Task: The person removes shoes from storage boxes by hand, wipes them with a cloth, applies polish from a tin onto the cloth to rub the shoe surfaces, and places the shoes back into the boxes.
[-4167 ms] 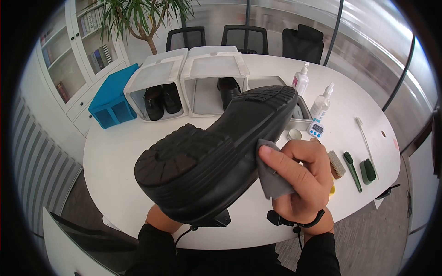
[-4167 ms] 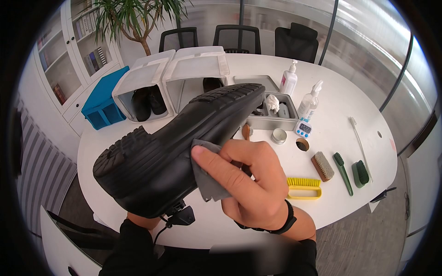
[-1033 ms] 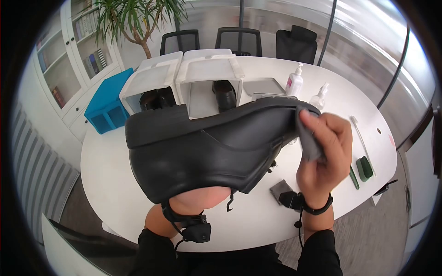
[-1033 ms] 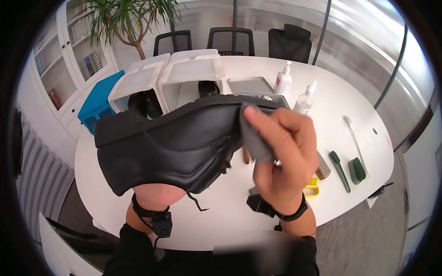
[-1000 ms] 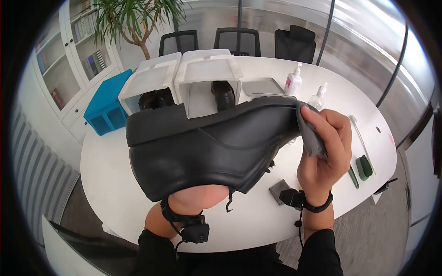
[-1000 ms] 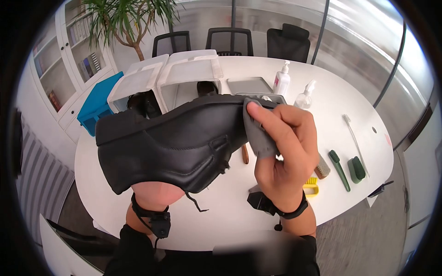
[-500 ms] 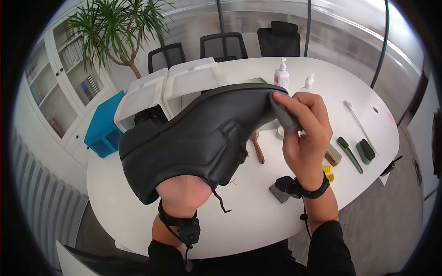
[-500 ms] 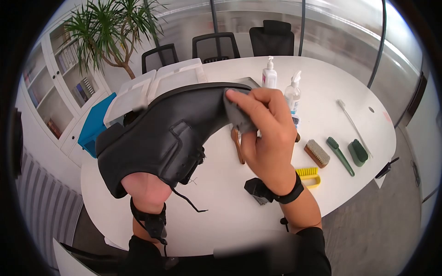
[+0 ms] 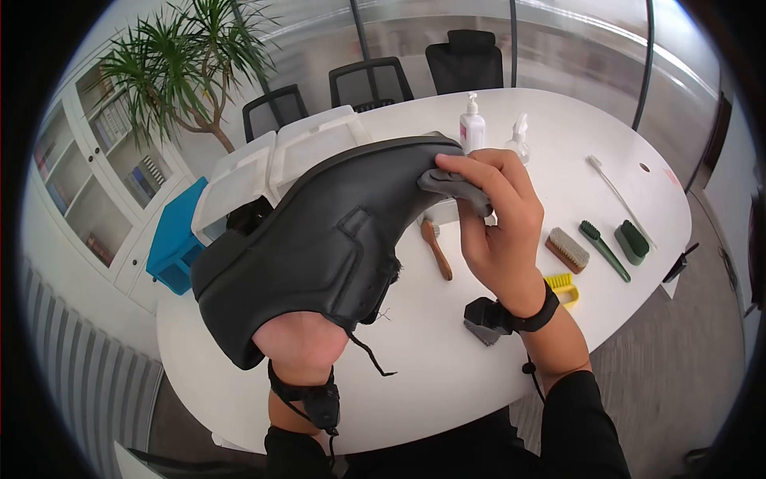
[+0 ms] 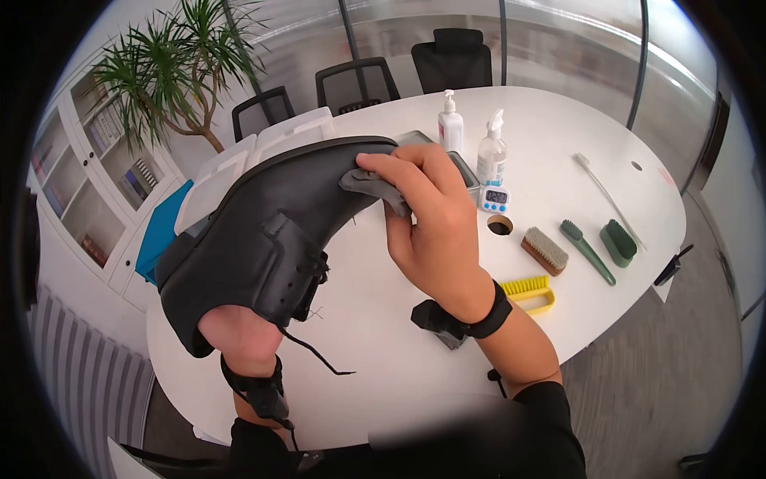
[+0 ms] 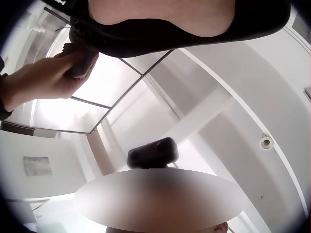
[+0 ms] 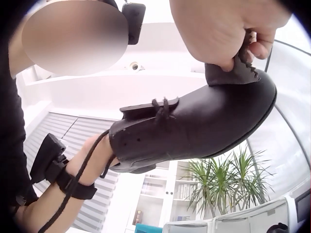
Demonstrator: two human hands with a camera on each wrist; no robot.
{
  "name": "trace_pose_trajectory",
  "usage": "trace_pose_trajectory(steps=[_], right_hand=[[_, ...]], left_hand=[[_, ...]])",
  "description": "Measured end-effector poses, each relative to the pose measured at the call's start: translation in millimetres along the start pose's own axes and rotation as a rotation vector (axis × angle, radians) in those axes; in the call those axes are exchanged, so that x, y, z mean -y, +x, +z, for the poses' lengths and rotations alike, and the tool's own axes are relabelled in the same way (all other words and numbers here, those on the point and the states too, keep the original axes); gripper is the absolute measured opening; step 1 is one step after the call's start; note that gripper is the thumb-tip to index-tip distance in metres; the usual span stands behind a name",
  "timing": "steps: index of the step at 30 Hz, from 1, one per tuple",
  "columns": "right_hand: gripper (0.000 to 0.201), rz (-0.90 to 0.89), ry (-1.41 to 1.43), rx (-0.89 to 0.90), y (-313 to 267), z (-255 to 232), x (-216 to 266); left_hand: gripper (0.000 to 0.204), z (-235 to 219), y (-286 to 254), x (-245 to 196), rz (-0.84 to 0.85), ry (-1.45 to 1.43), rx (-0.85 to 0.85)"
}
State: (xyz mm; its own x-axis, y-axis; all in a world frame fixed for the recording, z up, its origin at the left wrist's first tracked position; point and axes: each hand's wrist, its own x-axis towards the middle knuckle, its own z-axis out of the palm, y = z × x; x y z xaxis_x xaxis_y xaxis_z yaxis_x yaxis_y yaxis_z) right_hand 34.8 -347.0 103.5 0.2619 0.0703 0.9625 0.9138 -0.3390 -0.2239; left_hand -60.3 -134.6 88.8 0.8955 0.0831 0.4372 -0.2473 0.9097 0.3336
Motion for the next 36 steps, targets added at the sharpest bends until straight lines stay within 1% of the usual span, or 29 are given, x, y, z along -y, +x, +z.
trace_pose_trajectory(steps=[2,4,6,8,10,11,12,13,15,17,19,20,22,23,25,26,29,31,32,34,36], right_hand=[[0.057,0.021,0.015,-0.035,-1.7,1.2,1.0],[0.058,-0.061,-0.014,0.007,-5.7,6.3,9.6],[0.059,-0.076,0.080,0.115,-11.4,12.2,23.4],[0.059,-0.100,0.101,0.118,-16.0,17.9,24.9],[0.060,-0.120,0.117,0.150,-15.2,15.7,22.0],[0.059,-0.116,0.122,0.116,-12.2,12.4,20.6],[0.059,-0.115,0.123,0.118,-9.1,8.2,19.7],[0.057,-0.085,0.103,0.064,-6.3,3.9,19.1],[0.054,-0.054,0.086,-0.040,-3.7,3.2,16.6],[0.055,-0.053,0.099,-0.003,-4.3,5.0,17.4],[0.056,-0.020,0.136,0.078,-9.8,9.7,22.6],[0.057,-0.054,0.171,0.116,-14.5,14.8,23.8],[0.061,0.001,0.259,0.193,-24.8,22.2,44.3],[0.061,0.004,0.261,0.193,-26.8,21.1,49.7],[0.061,-0.035,0.349,0.269,-27.3,18.0,58.3],[0.061,-0.032,0.352,0.274,-26.6,15.8,60.2],[0.057,-0.064,0.393,0.313,-22.0,5.2,61.8],[0.055,-0.056,0.296,0.253,-15.3,-0.6,58.8],[0.055,-0.067,0.308,0.263,-15.5,-0.8,56.7],[0.060,-0.063,0.253,0.200,-18.4,1.5,54.6],[0.060,-0.094,0.278,0.245,-20.7,6.1,60.5]], left_hand=[[0.071,7.0,-1.0,-0.1,-0.002,0.005,-0.016],[0.072,18.0,-0.1,-2.3,0.004,-0.074,-0.144],[0.073,25.6,-0.1,-0.9,0.027,-0.115,-0.156],[0.073,24.0,-2.8,-1.2,0.046,-0.153,-0.176],[0.075,11.7,-5.7,-2.1,0.076,-0.207,-0.054],[0.075,6.1,-4.8,-2.2,0.076,-0.206,-0.057],[0.075,-0.3,-4.0,-2.0,0.064,-0.098,0.071],[0.075,-7.9,-3.6,-1.7,0.052,0.008,0.196],[0.073,-27.5,-4.6,-1.1,0.037,0.008,0.200],[0.072,-35.8,-7.1,0.0,0.028,0.010,0.212],[0.067,-24.5,-5.6,8.0,0.149,0.635,0.135],[0.067,-28.0,-5.0,10.7,0.151,0.636,0.138],[0.064,-40.6,-4.6,15.3,0.260,0.575,0.171],[0.064,-42.3,-4.4,13.1,0.258,0.577,0.169],[0.061,-45.6,-5.2,6.9,0.198,0.556,0.236],[0.061,-47.6,-6.5,7.6,0.199,0.555,0.230],[0.052,-52.2,-10.0,11.0,0.296,1.237,0.059],[0.046,-52.9,-10.8,11.2,0.361,1.689,-0.083],[0.046,-53.6,-12.3,9.5,0.374,1.689,-0.101],[0.045,-48.9,2.8,19.6,0.426,1.683,-0.047],[0.044,-44.3,18.8,28.4,0.492,1.683,-0.019]])
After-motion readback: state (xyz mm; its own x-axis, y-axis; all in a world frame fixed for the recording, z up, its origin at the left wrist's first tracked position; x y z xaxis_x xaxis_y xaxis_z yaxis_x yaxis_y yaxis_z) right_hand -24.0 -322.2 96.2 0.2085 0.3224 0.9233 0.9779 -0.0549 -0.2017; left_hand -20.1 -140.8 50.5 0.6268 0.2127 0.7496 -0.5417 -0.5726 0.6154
